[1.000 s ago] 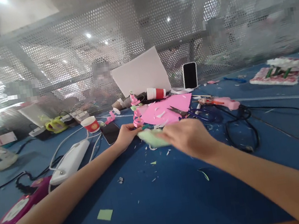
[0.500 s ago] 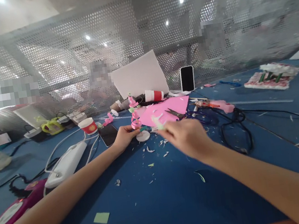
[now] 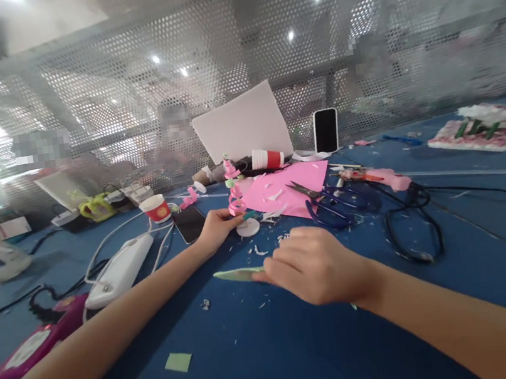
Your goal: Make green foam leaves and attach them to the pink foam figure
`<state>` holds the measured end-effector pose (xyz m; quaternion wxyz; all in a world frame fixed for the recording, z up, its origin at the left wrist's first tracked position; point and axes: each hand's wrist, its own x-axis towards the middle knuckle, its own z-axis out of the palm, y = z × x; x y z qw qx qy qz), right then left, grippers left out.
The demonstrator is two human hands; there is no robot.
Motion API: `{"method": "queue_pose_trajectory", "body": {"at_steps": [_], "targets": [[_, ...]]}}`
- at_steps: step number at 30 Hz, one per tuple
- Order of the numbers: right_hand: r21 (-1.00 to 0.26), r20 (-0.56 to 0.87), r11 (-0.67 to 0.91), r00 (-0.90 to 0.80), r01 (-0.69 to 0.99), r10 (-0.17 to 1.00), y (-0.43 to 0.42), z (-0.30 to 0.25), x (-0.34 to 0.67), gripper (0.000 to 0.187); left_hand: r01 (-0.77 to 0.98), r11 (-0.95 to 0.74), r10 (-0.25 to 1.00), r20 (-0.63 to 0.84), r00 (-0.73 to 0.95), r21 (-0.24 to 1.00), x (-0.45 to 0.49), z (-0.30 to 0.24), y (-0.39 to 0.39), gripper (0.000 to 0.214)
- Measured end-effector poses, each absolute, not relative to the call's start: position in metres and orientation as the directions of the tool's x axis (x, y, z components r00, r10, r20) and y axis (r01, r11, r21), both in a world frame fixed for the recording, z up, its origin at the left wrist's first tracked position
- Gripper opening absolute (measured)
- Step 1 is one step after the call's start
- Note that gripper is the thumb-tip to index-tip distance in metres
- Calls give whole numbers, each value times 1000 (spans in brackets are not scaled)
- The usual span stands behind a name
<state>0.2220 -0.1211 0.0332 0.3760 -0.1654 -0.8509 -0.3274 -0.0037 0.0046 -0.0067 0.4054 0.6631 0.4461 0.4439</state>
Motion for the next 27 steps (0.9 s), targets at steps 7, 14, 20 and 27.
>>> {"method": "queue_pose_trajectory", "body": {"at_steps": [7,14,20,27], "targets": [[142,929,546,-302,825,214,-100,23,236,35,219,-280,947,231,223,935,-4,-7,5,23],[260,897,597,-419,759,142,-103,25,233,38,212,-286,944,237,229,934,-4,-7,5,28],[229,862,691,-472,685,182,-104,26,235,37,226,-273,948,222,227,935,-4,-6,3,28],[90,941,544,-250,834,227,-92,22,246,35,228,-282,949,236,209,932,-4,-5,2,25]]}}
